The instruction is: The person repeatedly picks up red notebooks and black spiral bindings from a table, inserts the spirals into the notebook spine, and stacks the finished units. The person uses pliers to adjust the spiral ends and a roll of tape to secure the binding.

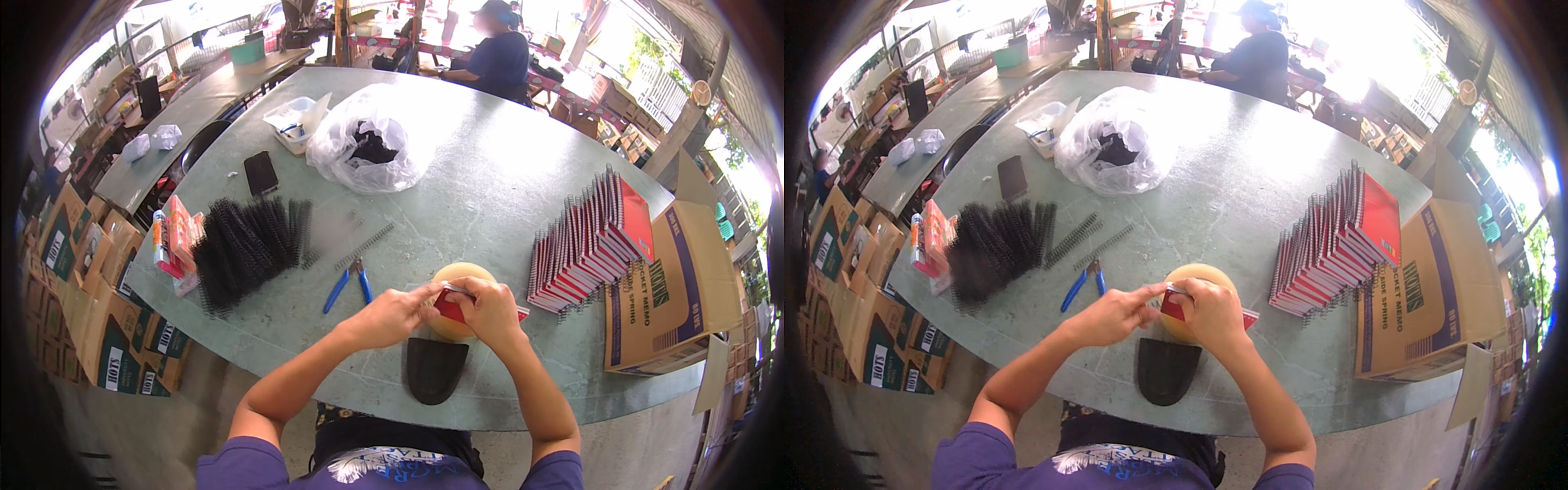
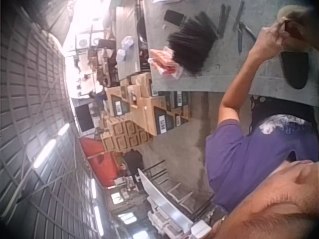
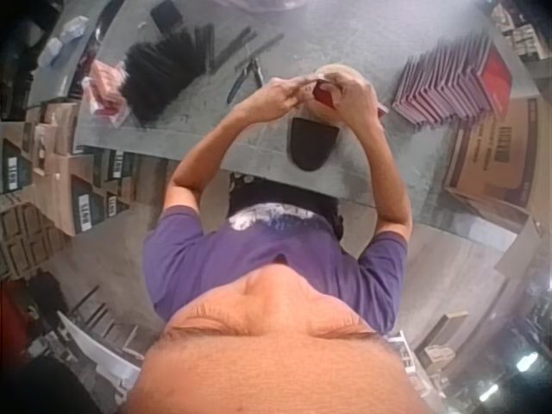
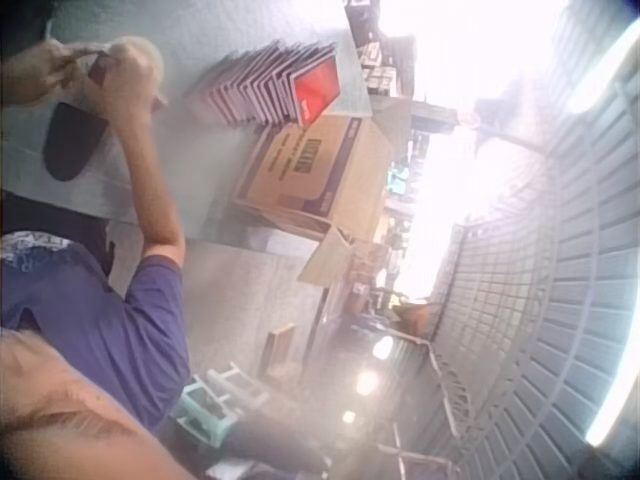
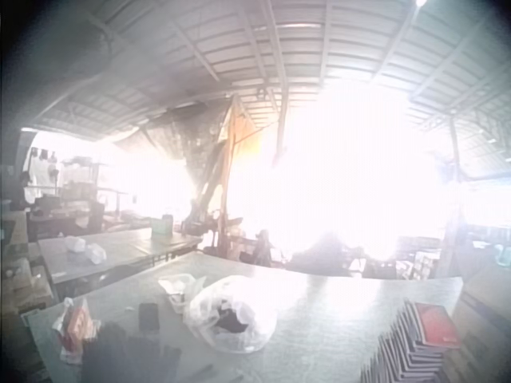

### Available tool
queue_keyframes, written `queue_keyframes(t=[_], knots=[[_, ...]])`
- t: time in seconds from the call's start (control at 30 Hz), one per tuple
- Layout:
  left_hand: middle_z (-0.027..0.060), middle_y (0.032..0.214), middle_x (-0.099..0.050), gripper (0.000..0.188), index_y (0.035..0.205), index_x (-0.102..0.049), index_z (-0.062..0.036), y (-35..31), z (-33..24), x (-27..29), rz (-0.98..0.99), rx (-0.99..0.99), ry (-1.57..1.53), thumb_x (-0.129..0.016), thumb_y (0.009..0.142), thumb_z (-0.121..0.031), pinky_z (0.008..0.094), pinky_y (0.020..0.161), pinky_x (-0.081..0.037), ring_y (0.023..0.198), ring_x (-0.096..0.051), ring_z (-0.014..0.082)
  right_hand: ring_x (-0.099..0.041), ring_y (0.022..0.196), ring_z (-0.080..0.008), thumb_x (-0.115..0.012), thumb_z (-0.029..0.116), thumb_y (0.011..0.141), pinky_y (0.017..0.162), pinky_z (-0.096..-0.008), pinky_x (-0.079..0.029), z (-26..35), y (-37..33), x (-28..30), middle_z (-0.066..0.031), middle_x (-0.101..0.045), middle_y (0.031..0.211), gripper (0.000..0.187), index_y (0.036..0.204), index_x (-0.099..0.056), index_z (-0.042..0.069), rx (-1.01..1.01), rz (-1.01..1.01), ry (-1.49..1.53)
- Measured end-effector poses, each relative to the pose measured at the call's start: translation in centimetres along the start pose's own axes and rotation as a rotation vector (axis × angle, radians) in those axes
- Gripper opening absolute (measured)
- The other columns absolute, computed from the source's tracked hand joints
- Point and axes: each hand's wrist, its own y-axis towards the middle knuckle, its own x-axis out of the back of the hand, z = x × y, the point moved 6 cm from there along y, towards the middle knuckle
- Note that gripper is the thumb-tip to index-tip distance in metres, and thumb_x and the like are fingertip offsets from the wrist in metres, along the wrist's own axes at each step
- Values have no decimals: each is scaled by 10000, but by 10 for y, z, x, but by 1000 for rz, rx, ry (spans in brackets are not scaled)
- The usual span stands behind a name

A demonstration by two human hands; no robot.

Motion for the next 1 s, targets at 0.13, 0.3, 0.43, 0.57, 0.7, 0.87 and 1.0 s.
queue_keyframes(t=[0.13,0.3,0.43,0.57,0.7,0.87,1.0], knots=[[112,718,-634,251,1029,-518,-4,1,-5,12,-97,180,-102,-561,922,-226,309,615,-482,654,-611,183,-652,766,-289,-608,155,803,708,-371,-505,-1,-1,2,-144,-668,819,159,900,-675,49,33,-24,7],[88,676,-626,302,873,-579,-2,4,-12,15,-317,-98,44,-558,925,-298,294,570,-468,609,-596,152,-662,756,-289,-638,125,775,696,-344,-516,2,-1,2,-147,-670,829,171,915,-686,39,67,-9,48],[72,623,-611,291,862,-605,-6,6,2,11,-301,106,-12,-560,925,-286,281,521,-454,539,-567,117,-656,760,-295,-611,105,785,704,-371,-512,2,-5,0,-149,-668,817,151,908,-678,48,88,4,62],[67,612,-606,273,854,-617,-10,4,-7,12,-251,103,-75,-559,927,-266,274,502,-447,520,-560,100,-654,769,-300,-599,93,787,706,-383,-512,5,-4,3,-150,-667,820,155,920,-673,59,89,-41,35],[70,628,-613,254,849,-624,-15,5,2,10,-230,212,-137,-567,916,-254,279,515,-456,539,-577,131,-650,797,-301,-597,97,790,714,-385,-509,7,-3,0,-150,-666,850,160,933,-662,63,114,29,59],[109,699,-616,197,849,-617,-42,8,-21,26,-489,-218,199,-620,865,-238,354,587,-481,652,-614,284,-651,796,-290,-597,95,799,692,-354,-513,18,-2,5,-124,-668,910,159,946,-649,64,163,-2,48],[97,785,-597,164,936,-608,-104,12,8,33,119,83,357,-656,826,-216,406,628,-489,700,-612,329,-649,810,-278,-603,197,828,701,-376,-504,0,-13,7,-101,-670,903,158,945,-650,103,50,-2,-280]])
